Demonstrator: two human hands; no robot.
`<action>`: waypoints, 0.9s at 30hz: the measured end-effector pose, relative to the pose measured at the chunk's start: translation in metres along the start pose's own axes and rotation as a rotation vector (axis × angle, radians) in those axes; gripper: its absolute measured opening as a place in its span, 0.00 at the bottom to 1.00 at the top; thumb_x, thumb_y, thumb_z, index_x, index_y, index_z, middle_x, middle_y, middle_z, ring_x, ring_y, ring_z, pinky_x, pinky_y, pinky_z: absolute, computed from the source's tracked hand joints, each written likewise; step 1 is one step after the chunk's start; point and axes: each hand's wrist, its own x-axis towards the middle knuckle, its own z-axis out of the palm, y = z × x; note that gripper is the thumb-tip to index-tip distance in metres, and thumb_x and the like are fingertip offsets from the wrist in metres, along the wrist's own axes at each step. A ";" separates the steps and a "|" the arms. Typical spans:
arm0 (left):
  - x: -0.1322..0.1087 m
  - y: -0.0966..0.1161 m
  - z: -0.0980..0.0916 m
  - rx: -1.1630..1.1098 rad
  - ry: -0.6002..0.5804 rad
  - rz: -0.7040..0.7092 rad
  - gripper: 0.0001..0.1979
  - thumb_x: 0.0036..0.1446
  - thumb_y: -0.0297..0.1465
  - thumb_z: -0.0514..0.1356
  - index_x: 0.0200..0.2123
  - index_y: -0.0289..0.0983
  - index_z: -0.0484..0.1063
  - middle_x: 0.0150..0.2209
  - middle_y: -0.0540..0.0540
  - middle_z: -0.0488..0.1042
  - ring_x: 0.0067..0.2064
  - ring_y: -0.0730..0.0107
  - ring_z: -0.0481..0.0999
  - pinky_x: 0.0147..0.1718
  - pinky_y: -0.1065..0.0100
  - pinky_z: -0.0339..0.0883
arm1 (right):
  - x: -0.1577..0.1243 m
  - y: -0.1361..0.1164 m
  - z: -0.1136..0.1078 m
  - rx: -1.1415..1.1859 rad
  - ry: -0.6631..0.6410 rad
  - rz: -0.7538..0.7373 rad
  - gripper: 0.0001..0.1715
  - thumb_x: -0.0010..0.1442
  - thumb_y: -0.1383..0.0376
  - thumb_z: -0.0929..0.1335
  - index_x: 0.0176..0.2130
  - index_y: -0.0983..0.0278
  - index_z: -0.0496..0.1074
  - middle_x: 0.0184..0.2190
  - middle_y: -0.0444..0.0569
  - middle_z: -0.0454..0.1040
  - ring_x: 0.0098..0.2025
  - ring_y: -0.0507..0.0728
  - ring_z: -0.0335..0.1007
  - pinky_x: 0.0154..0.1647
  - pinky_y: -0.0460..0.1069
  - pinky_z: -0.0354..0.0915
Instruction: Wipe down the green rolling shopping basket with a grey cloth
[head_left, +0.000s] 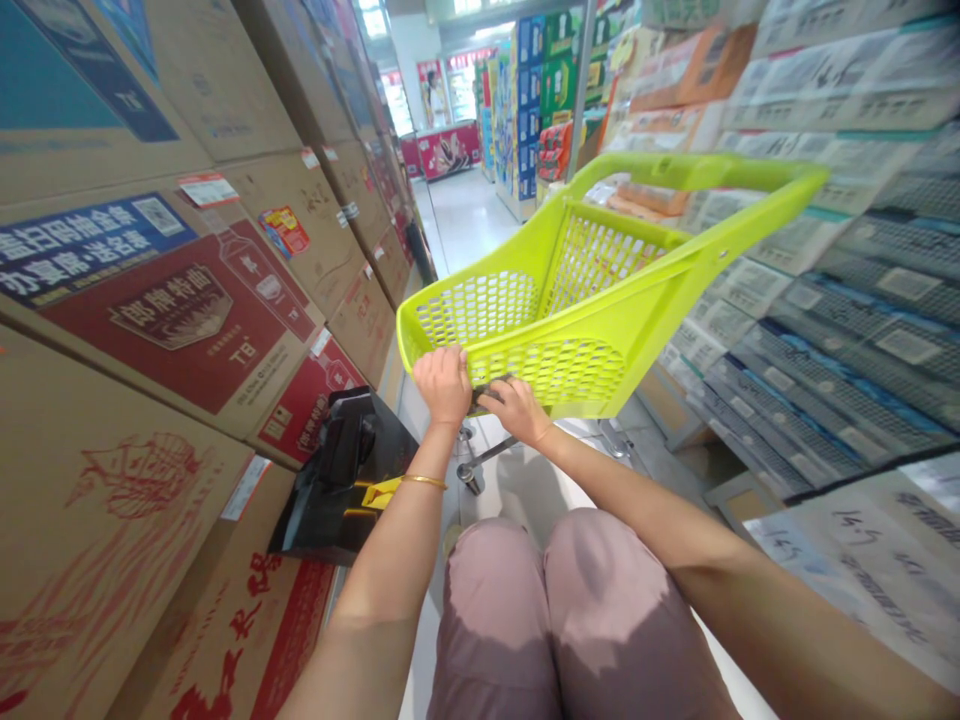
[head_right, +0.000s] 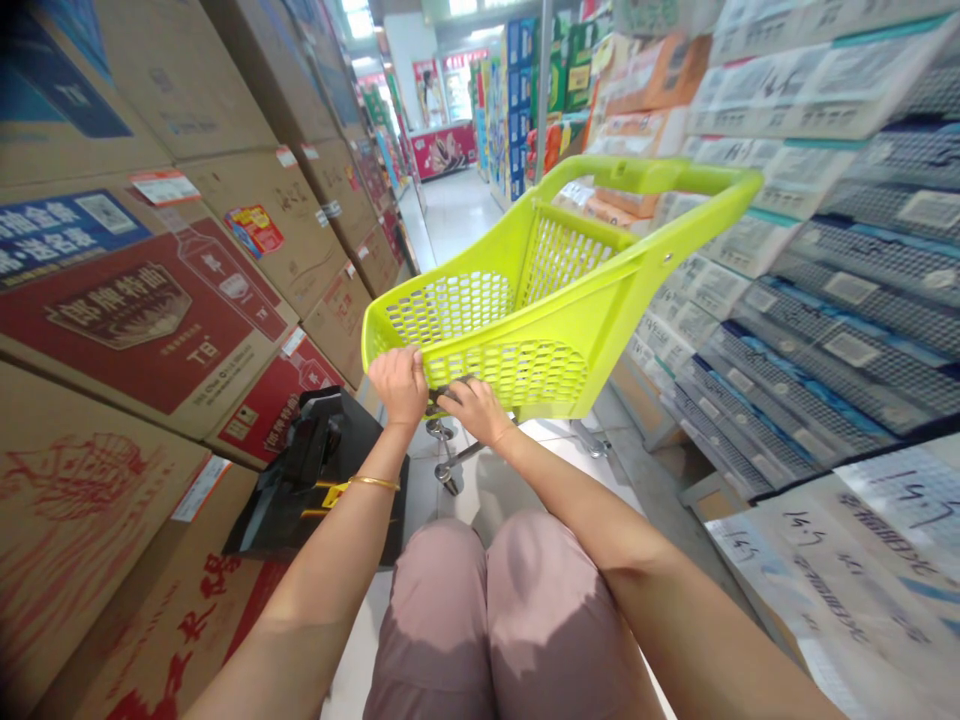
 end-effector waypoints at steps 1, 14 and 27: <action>0.000 0.000 0.000 0.001 0.001 -0.006 0.19 0.65 0.37 0.43 0.37 0.37 0.73 0.30 0.43 0.73 0.34 0.63 0.68 0.36 0.63 0.52 | 0.005 0.000 -0.004 0.008 -0.011 0.031 0.13 0.61 0.66 0.64 0.43 0.51 0.74 0.39 0.46 0.69 0.39 0.55 0.55 0.38 0.49 0.50; -0.003 0.006 -0.001 -0.028 -0.074 -0.049 0.18 0.63 0.36 0.44 0.35 0.37 0.71 0.31 0.41 0.71 0.36 0.59 0.67 0.37 0.61 0.52 | 0.074 0.008 -0.055 0.097 0.235 0.282 0.17 0.64 0.64 0.59 0.48 0.56 0.70 0.44 0.50 0.63 0.45 0.57 0.55 0.48 0.53 0.55; -0.002 0.004 -0.002 -0.034 -0.039 -0.026 0.18 0.64 0.35 0.44 0.37 0.36 0.72 0.30 0.43 0.71 0.35 0.62 0.66 0.36 0.62 0.52 | 0.020 -0.004 -0.011 0.076 0.077 0.164 0.14 0.62 0.67 0.62 0.41 0.54 0.75 0.38 0.48 0.67 0.39 0.54 0.56 0.42 0.49 0.55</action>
